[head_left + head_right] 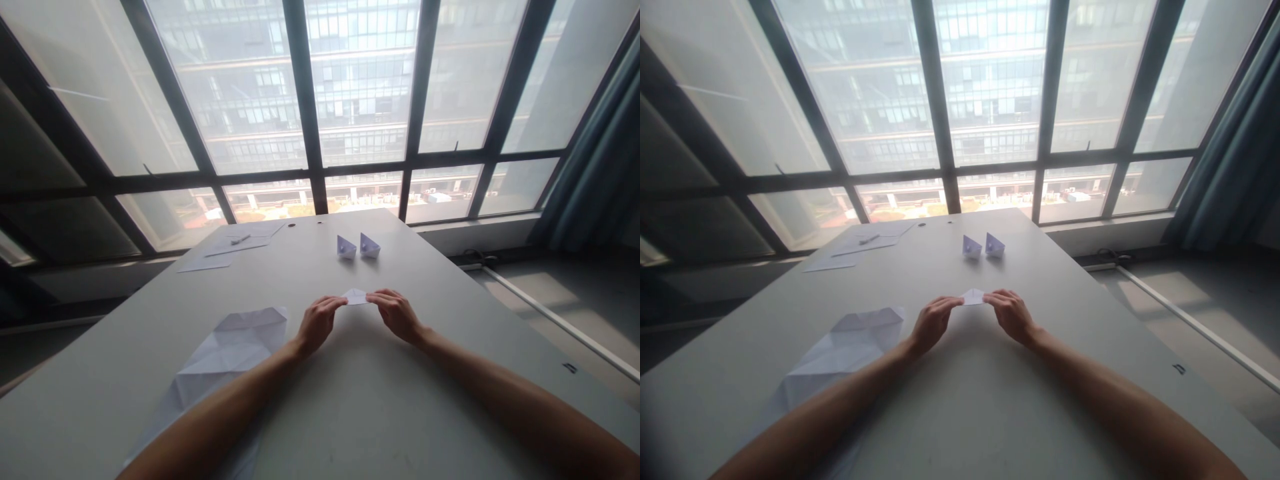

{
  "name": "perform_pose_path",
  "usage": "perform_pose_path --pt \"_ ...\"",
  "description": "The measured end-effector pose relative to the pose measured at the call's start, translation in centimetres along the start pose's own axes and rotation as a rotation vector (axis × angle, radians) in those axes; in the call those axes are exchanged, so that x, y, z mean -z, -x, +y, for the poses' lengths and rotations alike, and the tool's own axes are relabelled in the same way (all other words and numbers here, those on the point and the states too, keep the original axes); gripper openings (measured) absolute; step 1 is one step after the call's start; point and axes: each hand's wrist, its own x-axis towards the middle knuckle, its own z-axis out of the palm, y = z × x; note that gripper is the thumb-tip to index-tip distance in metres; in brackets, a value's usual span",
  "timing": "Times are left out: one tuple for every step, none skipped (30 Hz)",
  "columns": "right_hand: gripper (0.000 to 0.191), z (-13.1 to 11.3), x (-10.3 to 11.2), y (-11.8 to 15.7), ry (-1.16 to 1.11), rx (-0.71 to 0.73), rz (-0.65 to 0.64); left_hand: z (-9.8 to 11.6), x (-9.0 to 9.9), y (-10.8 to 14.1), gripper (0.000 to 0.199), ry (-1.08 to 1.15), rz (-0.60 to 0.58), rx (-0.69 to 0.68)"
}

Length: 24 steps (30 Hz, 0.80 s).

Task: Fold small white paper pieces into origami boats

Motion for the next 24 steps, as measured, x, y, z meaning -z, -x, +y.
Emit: perform_pose_path --pt "0.041 0.1 -0.1 0.0 0.007 -0.002 0.001 -0.2 -0.1 0.1 0.037 -0.007 -0.003 -0.003" --pt "0.042 0.1 -0.1 0.0 0.015 -0.005 -0.003 -0.4 -0.3 0.1 0.041 -0.018 -0.009 -0.001" --pt "0.043 0.2 -0.2 0.1 0.024 -0.01 -0.01 -0.6 -0.5 0.2 0.045 -0.032 -0.019 0.007" --pt "0.044 0.2 -0.3 0.1 0.034 -0.014 -0.023 -0.8 -0.6 0.3 0.048 -0.047 -0.036 0.019" --pt "0.044 0.3 -0.3 0.1 0.044 -0.018 -0.038 -1.0 -0.8 0.4 0.05 -0.06 -0.058 0.031" --pt "0.045 0.4 -0.4 0.1 0.054 -0.023 -0.059 -1.1 -0.9 0.4 0.052 -0.068 -0.085 0.044" --pt "0.044 0.4 -0.4 0.2 0.061 -0.031 -0.082 -1.2 -0.9 0.4 0.052 -0.07 -0.115 0.055" --pt "0.044 0.5 -0.4 0.2 0.065 -0.043 -0.107 -1.2 -0.9 0.4 0.053 -0.067 -0.144 0.065" --pt "0.043 0.5 -0.4 0.2 0.066 -0.058 -0.131 -1.1 -0.9 0.4 0.052 -0.061 -0.17 0.074" --pt "0.043 0.5 -0.4 0.2 0.064 -0.072 -0.156 -1.0 -0.8 0.4 0.051 -0.054 -0.189 0.084" --pt "0.043 0.4 -0.3 0.3 0.062 -0.085 -0.177 -0.8 -0.7 0.4 0.05 -0.049 -0.203 0.094" --pt "0.042 0.3 -0.2 0.3 0.061 -0.094 -0.195 -0.6 -0.6 0.4 0.047 -0.047 -0.214 0.101" --pt "0.041 0.2 -0.1 0.3 0.064 -0.096 -0.211 -0.4 -0.5 0.4 0.043 -0.047 -0.222 0.108" --pt "0.039 0.0 0.0 0.3 0.071 -0.094 -0.223 -0.3 -0.4 0.4 0.039 -0.048 -0.229 0.113" --pt "0.035 -0.1 0.1 0.3 0.08 -0.093 -0.229 -0.2 -0.4 0.4 0.034 -0.049 -0.235 0.119" --pt "0.03 -0.2 0.1 0.3 0.09 -0.093 -0.23 -0.1 -0.4 0.4 0.03 -0.047 -0.239 0.125" --pt "0.024 -0.4 0.2 0.3 0.099 -0.095 -0.227 -0.1 -0.4 0.4 0.028 -0.043 -0.243 0.132" --pt "0.02 -0.4 0.2 0.3 0.106 -0.101 -0.221 -0.2 -0.5 0.4 0.027 -0.036 -0.247 0.138" --pt "0.018 -0.5 0.2 0.3 0.111 -0.107 -0.214 -0.3 -0.5 0.4 0.028 -0.029 -0.253 0.142" --pt "0.018 -0.5 0.2 0.2 0.113 -0.111 -0.209 -0.4 -0.6 0.4 0.029 -0.022 -0.261 0.142" --pt "0.019 -0.4 0.2 0.2 0.113 -0.111 -0.207 -0.5 -0.7 0.4 0.03 -0.015 -0.269 0.137" --pt "0.02 -0.4 0.1 0.1 0.112 -0.11 -0.205 -0.5 -0.7 0.4 0.031 -0.011 -0.28 0.124" --pt "0.021 -0.4 0.1 0.1 0.109 -0.108 -0.202 -0.6 -0.7 0.4 0.032 -0.007 -0.293 0.105" --pt "0.021 -0.4 0.1 0.1 0.104 -0.101 -0.199 -0.6 -0.7 0.4 0.033 -0.002 -0.305 0.08"
